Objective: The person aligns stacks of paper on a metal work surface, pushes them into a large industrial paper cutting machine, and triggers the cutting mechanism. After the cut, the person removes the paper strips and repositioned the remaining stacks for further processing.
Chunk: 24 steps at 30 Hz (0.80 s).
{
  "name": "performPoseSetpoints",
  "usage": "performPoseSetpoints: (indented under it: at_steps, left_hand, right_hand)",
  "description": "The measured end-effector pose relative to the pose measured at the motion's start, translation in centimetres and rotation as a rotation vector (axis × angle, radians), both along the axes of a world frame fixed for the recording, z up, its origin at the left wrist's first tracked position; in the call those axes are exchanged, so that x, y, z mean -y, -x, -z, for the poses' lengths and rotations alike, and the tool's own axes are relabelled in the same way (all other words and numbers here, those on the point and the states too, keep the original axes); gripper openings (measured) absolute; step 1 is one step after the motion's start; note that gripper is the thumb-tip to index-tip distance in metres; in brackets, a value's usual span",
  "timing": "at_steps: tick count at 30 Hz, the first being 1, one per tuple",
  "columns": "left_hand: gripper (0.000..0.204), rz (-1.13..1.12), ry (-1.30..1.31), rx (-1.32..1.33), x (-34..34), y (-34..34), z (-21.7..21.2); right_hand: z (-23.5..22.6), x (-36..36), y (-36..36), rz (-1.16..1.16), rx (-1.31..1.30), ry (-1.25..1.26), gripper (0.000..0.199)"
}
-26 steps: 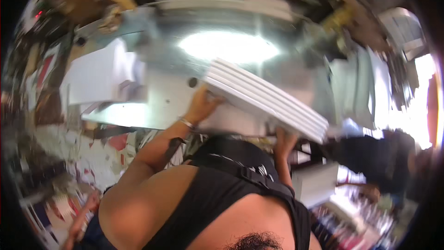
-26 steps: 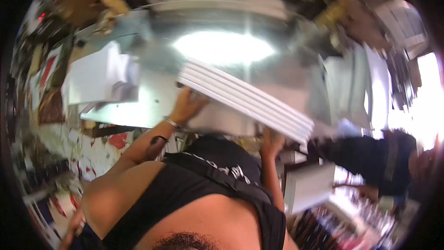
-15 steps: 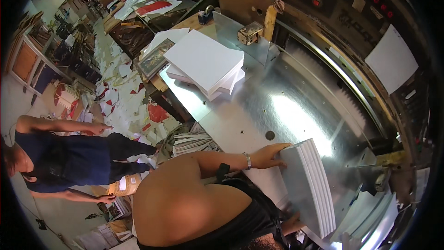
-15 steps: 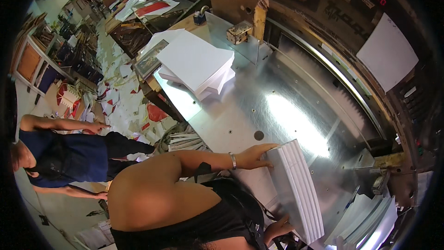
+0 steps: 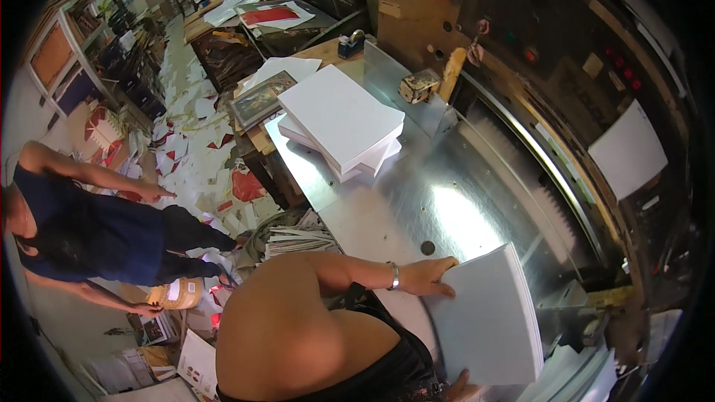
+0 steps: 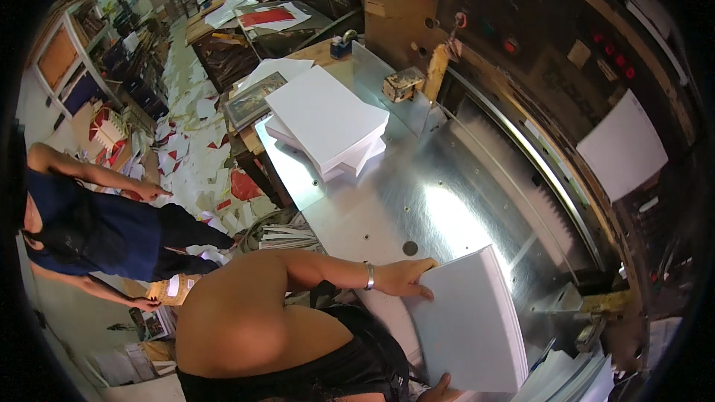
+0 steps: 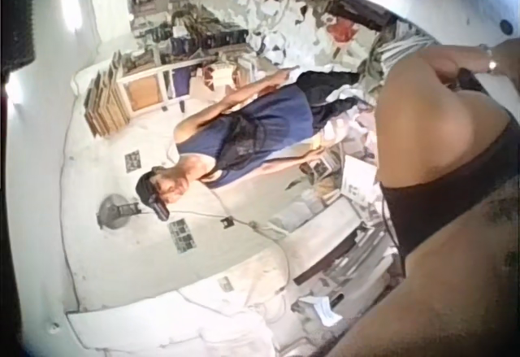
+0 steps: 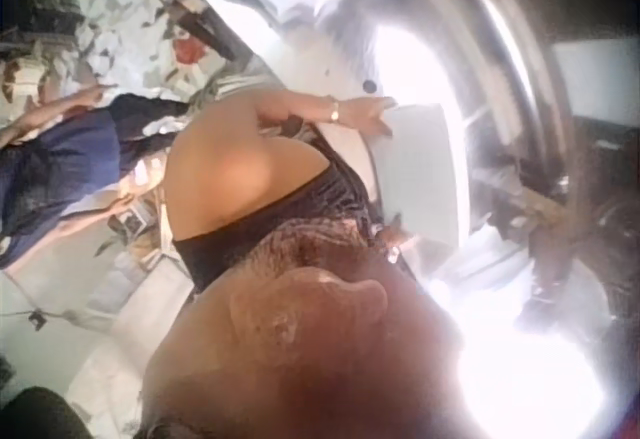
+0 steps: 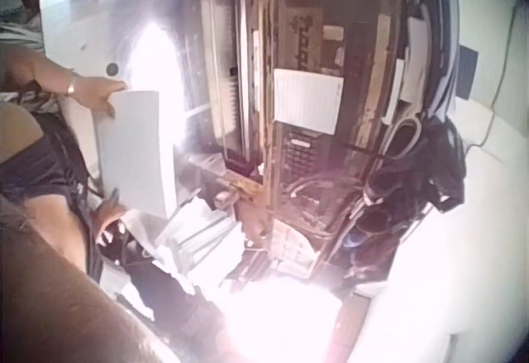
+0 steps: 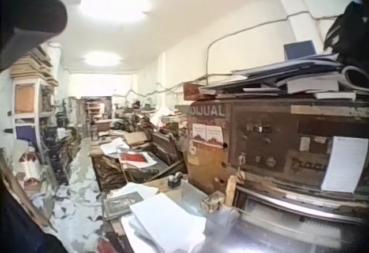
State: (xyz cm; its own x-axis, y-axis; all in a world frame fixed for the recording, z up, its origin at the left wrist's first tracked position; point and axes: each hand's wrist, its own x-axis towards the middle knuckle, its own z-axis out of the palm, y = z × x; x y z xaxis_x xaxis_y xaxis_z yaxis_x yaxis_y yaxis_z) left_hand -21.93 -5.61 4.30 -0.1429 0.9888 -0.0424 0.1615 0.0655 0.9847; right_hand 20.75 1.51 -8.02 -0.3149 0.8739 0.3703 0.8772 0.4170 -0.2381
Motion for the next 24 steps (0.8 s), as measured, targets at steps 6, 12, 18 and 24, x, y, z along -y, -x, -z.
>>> performPoseSetpoints:
  at_steps: [6, 12, 18, 24]
  left_hand:
    - [0.072, -0.194, 0.044, -0.159, -0.1, 0.5, 1.9]
    - [0.075, -0.237, 0.358, -0.241, -0.6, 1.6, 2.8]
    - [0.084, -0.223, 0.308, -0.101, -2.8, 3.5, 3.3]
    - [0.078, -0.351, 0.316, -0.186, -7.4, 7.0, 3.9]
  right_hand:
    - [-7.7, -1.3, 2.3, 0.15, -0.268, 0.904, 0.067]
    - [-8.7, -2.5, 7.4, 0.107, -0.423, 0.845, 0.059]
    - [-7.2, -3.5, 7.5, 0.098, -0.735, 0.934, 0.052]
    - [-6.0, -6.4, 12.4, -0.038, -1.24, 1.17, 0.045]
